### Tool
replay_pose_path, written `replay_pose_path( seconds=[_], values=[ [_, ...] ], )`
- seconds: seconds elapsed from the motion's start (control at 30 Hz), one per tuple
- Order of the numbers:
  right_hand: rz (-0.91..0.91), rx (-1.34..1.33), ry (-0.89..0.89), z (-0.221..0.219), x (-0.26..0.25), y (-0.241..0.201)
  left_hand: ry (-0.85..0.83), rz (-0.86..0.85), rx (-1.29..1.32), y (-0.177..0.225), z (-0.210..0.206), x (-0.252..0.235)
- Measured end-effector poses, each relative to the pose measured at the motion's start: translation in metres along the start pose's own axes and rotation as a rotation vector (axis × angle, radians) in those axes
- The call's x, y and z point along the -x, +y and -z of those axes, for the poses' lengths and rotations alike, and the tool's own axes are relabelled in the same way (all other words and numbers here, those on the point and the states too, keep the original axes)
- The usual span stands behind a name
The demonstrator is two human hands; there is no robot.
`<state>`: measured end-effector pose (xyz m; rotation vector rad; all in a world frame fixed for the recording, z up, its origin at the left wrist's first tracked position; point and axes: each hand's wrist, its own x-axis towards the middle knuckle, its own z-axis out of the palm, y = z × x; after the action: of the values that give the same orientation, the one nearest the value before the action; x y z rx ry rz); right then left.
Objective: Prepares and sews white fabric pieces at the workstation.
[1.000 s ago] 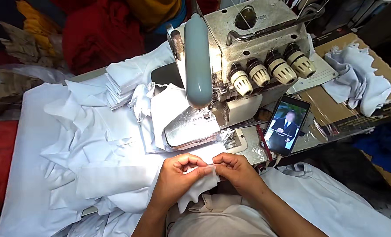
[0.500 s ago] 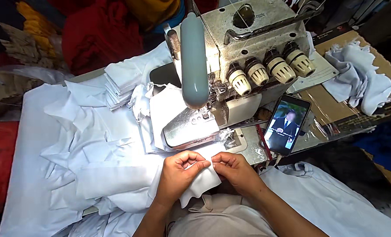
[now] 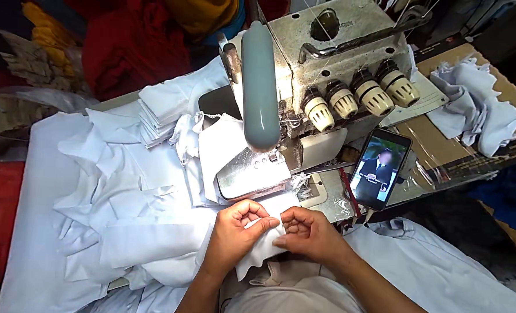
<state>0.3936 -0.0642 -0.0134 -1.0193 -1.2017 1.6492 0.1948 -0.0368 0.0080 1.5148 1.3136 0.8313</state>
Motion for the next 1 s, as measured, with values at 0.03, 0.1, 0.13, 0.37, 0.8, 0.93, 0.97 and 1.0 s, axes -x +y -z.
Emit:
replay_pose_path(
  seconds=[0.03, 0.1, 0.13, 0.37, 0.8, 0.93, 0.97, 1.0],
  values=[
    [0.029, 0.008, 0.020, -0.003, 0.000, 0.000, -0.095, -0.003, 0.054, -0.001, 0.006, -0.002],
    [0.092, -0.012, 0.030, -0.005, -0.002, -0.006, -0.489, -0.052, 0.147, -0.001, 0.035, -0.008],
    [0.119, -0.076, 0.013, -0.003, -0.003, -0.012, -0.707, -0.079, 0.141, 0.002, 0.058, -0.012],
    [0.151, -0.093, 0.265, -0.005, -0.032, -0.050, -0.060, -0.302, -0.557, 0.060, 0.138, -0.013],
    [0.253, 0.327, 0.484, -0.003, -0.052, -0.047, 0.135, -0.732, -0.834, 0.013, 0.018, -0.022],
    [0.722, 0.610, 0.404, 0.006, -0.040, -0.018, 0.139, -0.730, -0.821, 0.012, 0.016, -0.022],
    [0.746, 0.664, 0.391, 0.005, -0.036, -0.013, 0.141, -0.729, -0.815, 0.011, 0.015, -0.022],
    [0.756, 0.712, 0.387, 0.005, -0.033, -0.008, 0.144, -0.731, -0.814, 0.011, 0.015, -0.021]
  ],
)
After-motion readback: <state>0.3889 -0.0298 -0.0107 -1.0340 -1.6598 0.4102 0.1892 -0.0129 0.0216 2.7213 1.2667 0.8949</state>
